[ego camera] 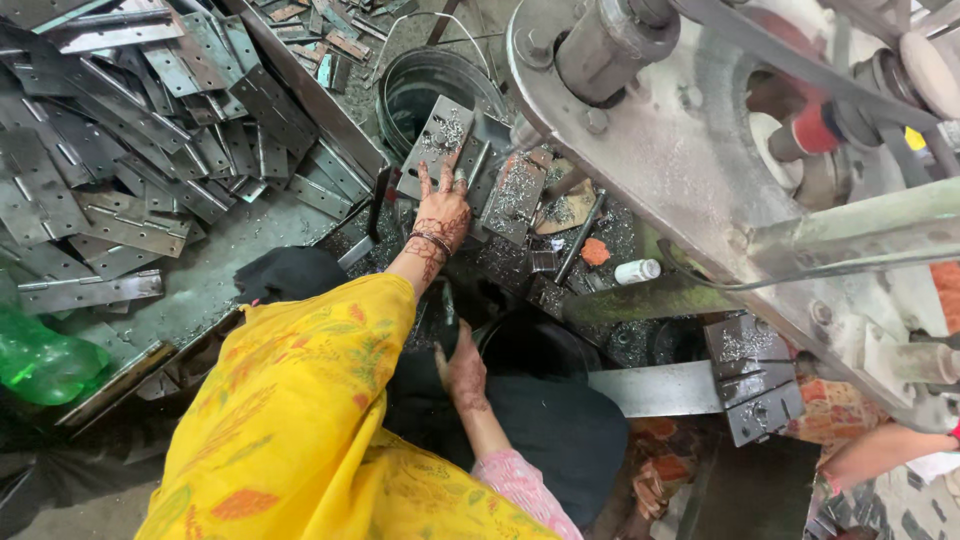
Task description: The person operates a hydraulic press machine to punch holes in metal plates. They pick up plates from a pile, position them under the press, activate the machine, and then place the finished plates into a container.
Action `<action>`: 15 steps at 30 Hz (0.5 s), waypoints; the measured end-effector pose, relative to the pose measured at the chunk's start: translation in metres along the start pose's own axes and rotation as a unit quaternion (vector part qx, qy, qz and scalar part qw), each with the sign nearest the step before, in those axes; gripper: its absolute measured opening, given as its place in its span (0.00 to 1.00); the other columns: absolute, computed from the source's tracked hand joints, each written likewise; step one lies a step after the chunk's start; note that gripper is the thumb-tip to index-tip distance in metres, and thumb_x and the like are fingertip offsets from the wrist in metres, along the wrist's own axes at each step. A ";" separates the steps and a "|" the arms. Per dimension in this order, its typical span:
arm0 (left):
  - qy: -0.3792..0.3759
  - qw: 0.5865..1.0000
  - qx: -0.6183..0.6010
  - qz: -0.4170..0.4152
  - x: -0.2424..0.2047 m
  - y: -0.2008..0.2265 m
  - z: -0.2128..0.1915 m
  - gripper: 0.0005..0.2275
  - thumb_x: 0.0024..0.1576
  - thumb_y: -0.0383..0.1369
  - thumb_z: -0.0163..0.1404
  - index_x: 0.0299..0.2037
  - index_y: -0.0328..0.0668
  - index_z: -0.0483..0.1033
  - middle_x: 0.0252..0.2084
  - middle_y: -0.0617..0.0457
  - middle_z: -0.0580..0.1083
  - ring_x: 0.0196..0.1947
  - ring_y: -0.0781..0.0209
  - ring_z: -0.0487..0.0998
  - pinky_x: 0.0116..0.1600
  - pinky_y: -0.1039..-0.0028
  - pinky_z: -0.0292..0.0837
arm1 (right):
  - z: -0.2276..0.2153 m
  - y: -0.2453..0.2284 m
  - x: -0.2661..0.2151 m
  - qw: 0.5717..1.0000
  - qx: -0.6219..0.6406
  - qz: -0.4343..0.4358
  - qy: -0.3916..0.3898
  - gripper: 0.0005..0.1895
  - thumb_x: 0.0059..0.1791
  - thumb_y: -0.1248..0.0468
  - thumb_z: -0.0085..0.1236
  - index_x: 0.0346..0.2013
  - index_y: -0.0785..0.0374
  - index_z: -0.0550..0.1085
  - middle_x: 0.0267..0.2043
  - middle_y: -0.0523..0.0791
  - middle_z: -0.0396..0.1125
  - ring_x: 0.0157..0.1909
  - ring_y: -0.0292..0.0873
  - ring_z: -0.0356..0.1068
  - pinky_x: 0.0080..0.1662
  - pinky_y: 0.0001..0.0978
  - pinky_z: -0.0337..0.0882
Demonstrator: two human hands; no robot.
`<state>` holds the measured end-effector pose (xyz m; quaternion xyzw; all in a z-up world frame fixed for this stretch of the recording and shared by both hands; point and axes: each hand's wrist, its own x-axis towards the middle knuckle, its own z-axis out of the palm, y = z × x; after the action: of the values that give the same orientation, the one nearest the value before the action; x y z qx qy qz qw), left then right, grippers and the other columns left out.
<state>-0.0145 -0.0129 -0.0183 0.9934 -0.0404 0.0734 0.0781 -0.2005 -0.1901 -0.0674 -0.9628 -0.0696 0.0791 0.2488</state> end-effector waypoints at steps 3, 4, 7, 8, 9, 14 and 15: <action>-0.003 0.999 -0.032 -0.002 0.000 -0.006 0.004 0.13 0.57 0.31 0.46 0.45 0.38 0.84 0.70 0.45 0.65 0.77 0.40 0.48 0.71 0.28 0.30 | 0.025 0.017 0.003 0.999 0.028 -0.023 0.028 0.36 0.47 0.56 0.63 0.67 0.57 0.58 0.54 0.61 0.70 0.53 0.67 0.70 0.50 0.54 0.73; -0.011 0.999 -0.048 -0.003 -0.005 -0.010 0.005 0.13 0.57 0.30 0.46 0.45 0.38 0.84 0.70 0.47 0.65 0.77 0.41 0.48 0.72 0.28 0.30 | 0.031 0.018 0.002 0.999 0.032 -0.003 0.009 0.36 0.48 0.56 0.61 0.67 0.56 0.58 0.54 0.59 0.70 0.54 0.66 0.71 0.51 0.53 0.73; 0.090 0.993 -0.079 0.002 -0.010 -0.009 0.011 0.17 0.55 0.29 0.46 0.52 0.36 0.81 0.66 0.48 0.67 0.73 0.40 0.52 0.71 0.27 0.30 | 0.027 0.024 0.001 1.000 0.025 0.005 0.004 0.37 0.48 0.55 0.62 0.68 0.56 0.58 0.55 0.60 0.70 0.55 0.66 0.70 0.52 0.53 0.73; 0.086 0.992 -0.087 0.006 -0.013 -0.005 0.012 0.17 0.55 0.29 0.46 0.53 0.37 0.81 0.66 0.47 0.67 0.73 0.39 0.51 0.70 0.27 0.30 | 0.020 0.022 0.000 1.000 0.021 -0.002 0.008 0.38 0.47 0.55 0.63 0.68 0.56 0.57 0.55 0.60 0.69 0.55 0.67 0.70 0.52 0.54 0.72; 0.087 0.992 -0.091 0.007 -0.012 -0.008 0.010 0.17 0.54 0.29 0.46 0.53 0.39 0.80 0.66 0.46 0.66 0.73 0.39 0.51 0.70 0.27 0.30 | 0.011 0.015 0.006 1.000 0.018 0.002 -0.009 0.40 0.47 0.55 0.64 0.68 0.57 0.56 0.54 0.61 0.69 0.54 0.67 0.70 0.52 0.54 0.72; -0.012 0.998 -0.058 -0.013 0.003 -0.007 0.012 0.15 0.59 0.30 0.45 0.53 0.39 0.81 0.68 0.49 0.66 0.76 0.40 0.49 0.72 0.28 0.28 | -0.050 -0.009 0.023 0.992 -0.051 0.033 -0.108 0.38 0.47 0.57 0.61 0.68 0.57 0.56 0.49 0.60 0.72 0.51 0.66 0.72 0.52 0.54 0.73; 0.002 0.999 -0.053 -0.012 0.012 -0.005 0.012 0.16 0.58 0.31 0.46 0.53 0.39 0.81 0.68 0.49 0.66 0.76 0.41 0.50 0.72 0.29 0.28 | -0.058 -0.013 0.026 0.992 -0.055 0.023 -0.108 0.38 0.47 0.57 0.62 0.68 0.58 0.56 0.49 0.61 0.72 0.52 0.66 0.72 0.53 0.54 0.73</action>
<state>-0.0002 -0.0102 -0.0287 0.9882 -0.0320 0.0719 0.1312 -0.1651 -0.2014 -0.0141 -0.9622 -0.0779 0.1844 0.1849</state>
